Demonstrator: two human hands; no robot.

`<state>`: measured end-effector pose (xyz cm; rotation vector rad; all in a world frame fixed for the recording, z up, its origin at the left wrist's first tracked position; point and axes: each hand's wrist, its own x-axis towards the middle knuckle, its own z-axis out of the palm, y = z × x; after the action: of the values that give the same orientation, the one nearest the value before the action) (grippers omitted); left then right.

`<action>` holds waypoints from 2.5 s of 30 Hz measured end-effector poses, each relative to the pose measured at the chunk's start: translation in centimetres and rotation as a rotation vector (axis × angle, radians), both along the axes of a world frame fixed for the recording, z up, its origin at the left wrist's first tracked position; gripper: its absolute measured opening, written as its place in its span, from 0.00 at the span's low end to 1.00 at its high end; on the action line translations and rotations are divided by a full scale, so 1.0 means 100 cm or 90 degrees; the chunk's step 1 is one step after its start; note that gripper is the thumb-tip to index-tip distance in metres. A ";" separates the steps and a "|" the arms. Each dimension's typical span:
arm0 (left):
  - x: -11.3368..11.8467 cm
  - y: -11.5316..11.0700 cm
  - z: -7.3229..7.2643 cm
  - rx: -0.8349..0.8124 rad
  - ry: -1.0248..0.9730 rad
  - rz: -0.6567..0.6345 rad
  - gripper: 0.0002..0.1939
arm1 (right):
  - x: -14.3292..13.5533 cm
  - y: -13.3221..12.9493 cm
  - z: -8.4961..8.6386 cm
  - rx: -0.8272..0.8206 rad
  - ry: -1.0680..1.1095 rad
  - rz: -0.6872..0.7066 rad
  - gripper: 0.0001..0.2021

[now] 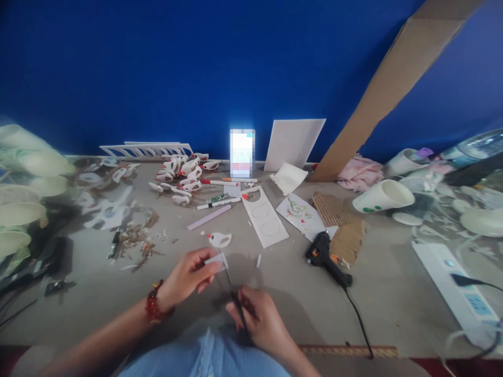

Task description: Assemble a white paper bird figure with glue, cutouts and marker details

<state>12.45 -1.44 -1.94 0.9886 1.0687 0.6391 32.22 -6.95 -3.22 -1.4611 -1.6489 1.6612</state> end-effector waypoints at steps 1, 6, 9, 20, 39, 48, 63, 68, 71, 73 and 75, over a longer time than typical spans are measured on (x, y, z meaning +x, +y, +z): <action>0.000 0.000 0.001 0.001 0.002 -0.001 0.19 | 0.000 0.000 0.000 0.007 -0.010 0.001 0.24; 0.000 0.000 0.003 0.002 0.004 -0.005 0.19 | 0.002 0.000 -0.002 0.038 -0.062 0.011 0.25; 0.000 -0.001 0.002 0.000 0.003 -0.004 0.19 | 0.002 0.001 -0.002 0.046 -0.077 0.018 0.25; 0.007 -0.007 -0.009 0.006 -0.004 -0.025 0.19 | 0.002 -0.003 -0.008 0.059 -0.099 0.009 0.24; 0.016 -0.012 -0.011 0.000 -0.008 -0.037 0.19 | 0.004 -0.008 -0.007 0.062 -0.164 0.000 0.23; 0.010 -0.015 -0.020 0.008 0.034 -0.062 0.16 | 0.022 -0.014 -0.010 0.171 -0.284 0.025 0.20; 0.014 0.084 0.028 0.551 0.459 -0.127 0.14 | 0.073 -0.010 0.010 0.395 -0.677 0.150 0.04; 0.031 0.115 0.020 0.605 0.504 -0.158 0.16 | 0.055 -0.004 0.015 0.356 -0.641 0.178 0.11; 0.031 0.118 0.013 0.602 0.522 -0.160 0.15 | 0.044 0.001 0.020 0.344 -0.645 0.214 0.12; 0.026 0.117 0.013 0.592 0.540 -0.145 0.14 | 0.037 0.005 0.021 0.339 -0.644 0.249 0.12; 0.017 0.114 0.018 0.583 0.553 -0.125 0.12 | 0.031 0.009 0.022 0.325 -0.637 0.283 0.13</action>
<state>14.11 9.94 -0.14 2.2754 1.4098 0.5331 35.32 -6.05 -1.00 -1.8302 -2.8000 0.4798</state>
